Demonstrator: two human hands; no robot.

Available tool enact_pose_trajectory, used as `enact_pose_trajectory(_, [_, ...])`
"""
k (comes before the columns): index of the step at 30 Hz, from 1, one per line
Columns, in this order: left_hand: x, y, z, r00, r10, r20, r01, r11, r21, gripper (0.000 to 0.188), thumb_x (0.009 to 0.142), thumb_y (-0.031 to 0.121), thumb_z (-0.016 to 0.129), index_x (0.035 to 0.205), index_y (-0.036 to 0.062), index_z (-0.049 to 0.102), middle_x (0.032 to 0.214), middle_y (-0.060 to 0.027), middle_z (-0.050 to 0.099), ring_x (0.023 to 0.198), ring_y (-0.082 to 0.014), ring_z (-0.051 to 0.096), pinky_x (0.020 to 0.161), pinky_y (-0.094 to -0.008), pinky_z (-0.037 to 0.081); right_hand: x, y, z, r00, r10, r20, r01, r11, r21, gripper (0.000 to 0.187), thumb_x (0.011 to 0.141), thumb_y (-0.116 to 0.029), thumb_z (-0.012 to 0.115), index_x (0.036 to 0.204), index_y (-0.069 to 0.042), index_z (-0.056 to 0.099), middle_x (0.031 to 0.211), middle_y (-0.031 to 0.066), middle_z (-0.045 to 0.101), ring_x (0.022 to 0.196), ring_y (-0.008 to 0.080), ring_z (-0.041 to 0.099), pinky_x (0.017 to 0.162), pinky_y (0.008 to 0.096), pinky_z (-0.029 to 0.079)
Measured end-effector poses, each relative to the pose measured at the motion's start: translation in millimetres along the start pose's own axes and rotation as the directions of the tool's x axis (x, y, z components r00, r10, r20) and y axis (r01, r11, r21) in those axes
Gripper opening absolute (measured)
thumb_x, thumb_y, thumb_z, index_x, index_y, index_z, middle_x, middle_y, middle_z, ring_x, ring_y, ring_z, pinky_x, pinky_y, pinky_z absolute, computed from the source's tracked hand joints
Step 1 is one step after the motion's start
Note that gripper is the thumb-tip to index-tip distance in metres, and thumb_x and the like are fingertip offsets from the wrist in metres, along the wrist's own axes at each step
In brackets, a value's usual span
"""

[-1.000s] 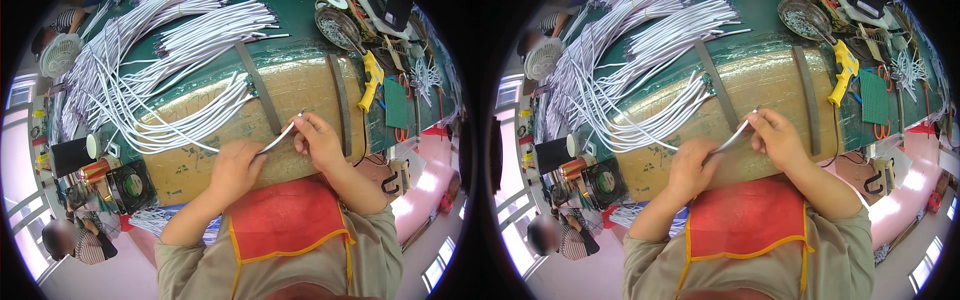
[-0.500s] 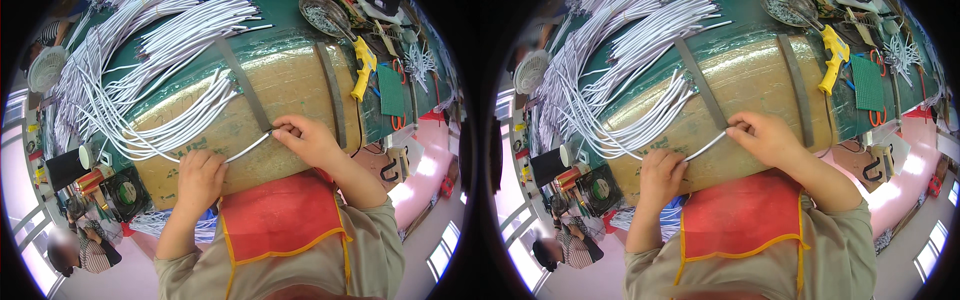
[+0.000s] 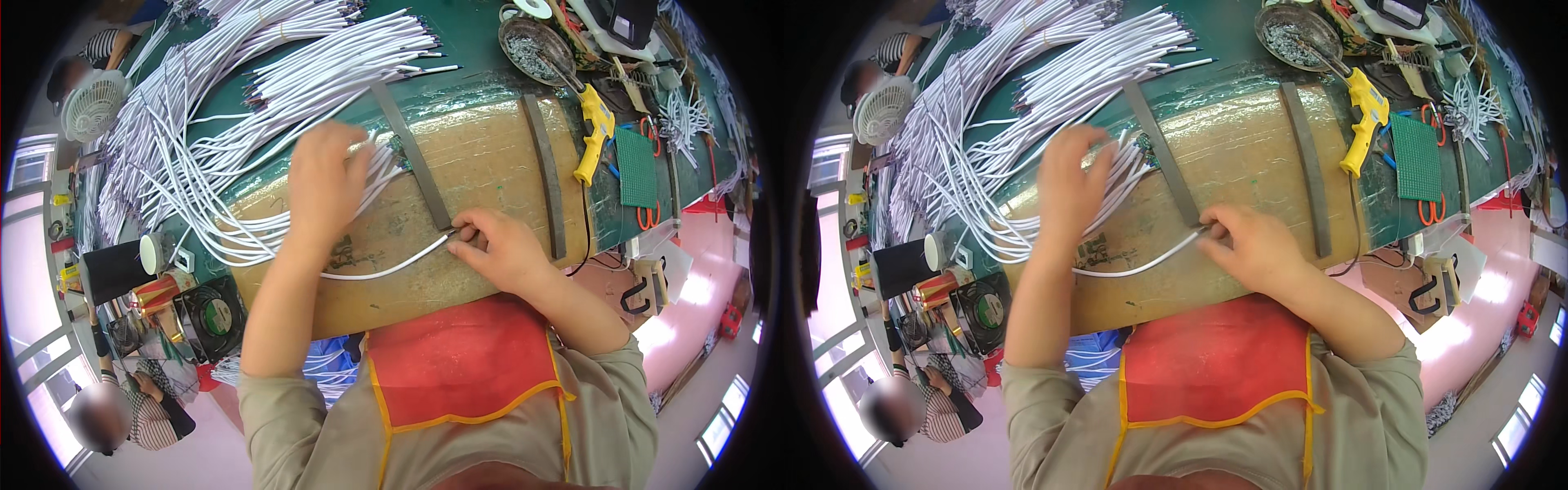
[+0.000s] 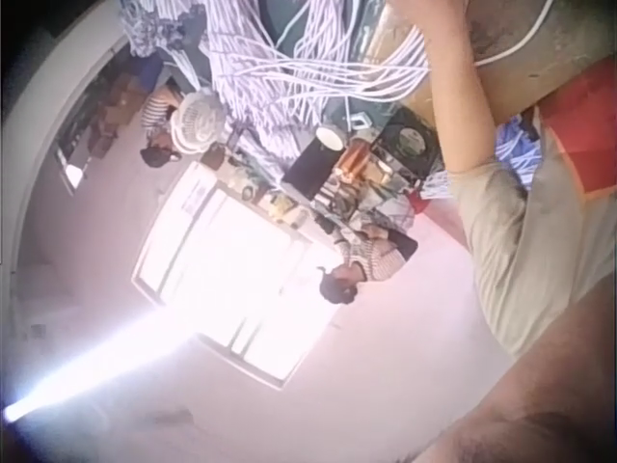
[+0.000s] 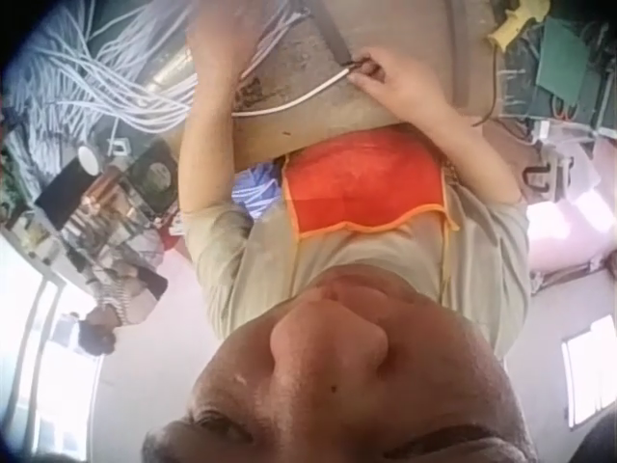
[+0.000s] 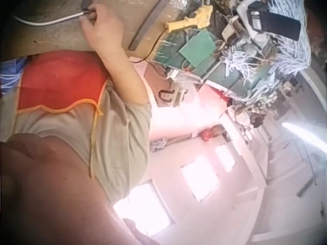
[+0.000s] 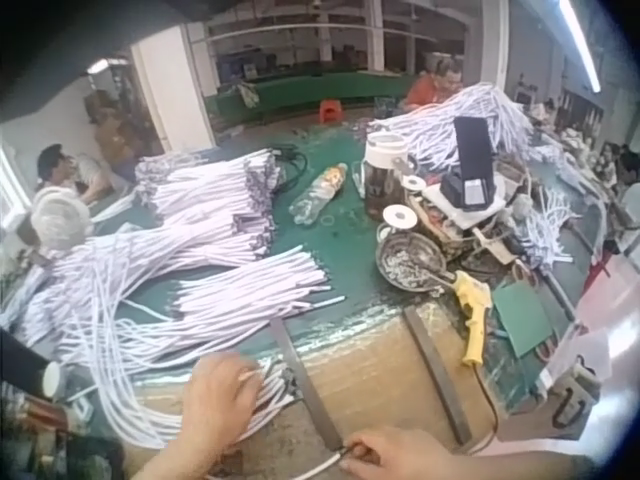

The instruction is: The person solders wires to a circuit board with a soldering iron, then applies hot glue to the connections with a glue gun to secure them.

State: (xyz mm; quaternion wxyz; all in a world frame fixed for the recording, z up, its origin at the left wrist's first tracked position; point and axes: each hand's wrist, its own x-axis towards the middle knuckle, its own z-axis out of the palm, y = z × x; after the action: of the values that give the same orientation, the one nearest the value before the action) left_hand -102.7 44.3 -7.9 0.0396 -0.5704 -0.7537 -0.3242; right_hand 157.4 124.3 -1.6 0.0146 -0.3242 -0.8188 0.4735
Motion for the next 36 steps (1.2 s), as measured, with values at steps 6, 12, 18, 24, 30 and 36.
enact_pose_trajectory(6, [81, -26, 41, 0.991, 0.032, -0.128, -0.029, 0.999, 0.026, 0.018, 0.083, 0.02, 0.073, 0.097, 0.009, 0.073, 0.101, -0.0116, 0.068, 0.099, -0.0331, 0.062, 0.087, -0.0453, 0.048, 1, 1, 8, 0.997, -0.044, -0.065, 0.038, 0.995, -0.092, 0.025, 0.085, -0.026, 0.074, 0.1, -0.009, 0.064, 0.092, 0.0085, 0.07, 0.083, 0.0287, 0.069, 0.071, 0.0409, 0.054])
enact_pose_trajectory(12, [105, -19, 66, 0.995, 0.102, 0.004, -0.102, 0.992, 0.081, 0.018, 0.085, 0.026, 0.069, 0.097, 0.0133, 0.074, 0.099, -0.0084, 0.068, 0.1, -0.0311, 0.062, 0.085, -0.047, 0.047, 5, 6, 22, 0.978, -0.111, -0.175, 0.075, 0.977, -0.202, 0.029, 0.082, -0.029, 0.079, 0.095, -0.008, 0.064, 0.086, 0.0077, 0.067, 0.074, 0.0257, 0.066, 0.065, 0.0389, 0.053])
enact_pose_trajectory(18, [99, 3, 30, 0.999, -0.037, 0.023, 0.041, 0.979, -0.2, 0.017, 0.092, 0.019, 0.062, 0.102, 0.0068, 0.068, 0.102, -0.015, 0.069, 0.094, -0.0352, 0.066, 0.084, -0.0431, 0.051, 0, 10, 17, 0.983, -0.093, -0.156, 0.051, 0.967, -0.251, 0.03, 0.082, -0.033, 0.079, 0.094, -0.009, 0.065, 0.083, 0.0066, 0.065, 0.073, 0.026, 0.066, 0.063, 0.0395, 0.053])
enact_pose_trajectory(24, [26, 33, -29, 0.991, 0.035, 0.125, -0.021, 0.993, -0.113, 0.013, 0.09, 0.013, 0.066, 0.102, 0.0084, 0.07, 0.092, -0.0119, 0.068, 0.081, -0.0326, 0.065, 0.071, -0.0403, 0.052, -12, 9, 11, 0.953, -0.283, -0.108, 0.265, 0.952, -0.151, 0.027, 0.085, -0.028, 0.076, 0.104, -0.012, 0.069, 0.085, 0.0077, 0.064, 0.073, 0.0272, 0.066, 0.061, 0.0382, 0.053])
enact_pose_trajectory(30, [-35, 15, -23, 0.965, 0.133, 0.226, -0.129, 0.991, -0.033, 0.017, 0.081, 0.009, 0.076, 0.097, 0.0085, 0.072, 0.09, -0.0086, 0.069, 0.082, -0.0304, 0.065, 0.072, -0.0404, 0.051, -6, 4, 20, 0.935, -0.353, -0.019, 0.33, 0.891, -0.311, 0.026, 0.085, -0.022, 0.074, 0.109, -0.014, 0.07, 0.087, 0.0083, 0.062, 0.075, 0.0304, 0.065, 0.064, 0.0406, 0.054])
enact_pose_trajectory(36, [9, 16, -22, 0.958, 0.246, -0.145, -0.238, 0.969, 0.073, 0.023, 0.076, 0.008, 0.08, 0.097, 0.0129, 0.075, 0.095, -0.0069, 0.069, 0.087, -0.0275, 0.064, 0.079, -0.039, 0.05, -2, 2, 11, 0.934, -0.358, -0.016, 0.334, 0.887, -0.32, 0.022, 0.086, -0.021, 0.074, 0.106, -0.013, 0.07, 0.088, 0.0087, 0.061, 0.076, 0.0312, 0.064, 0.066, 0.0406, 0.054])
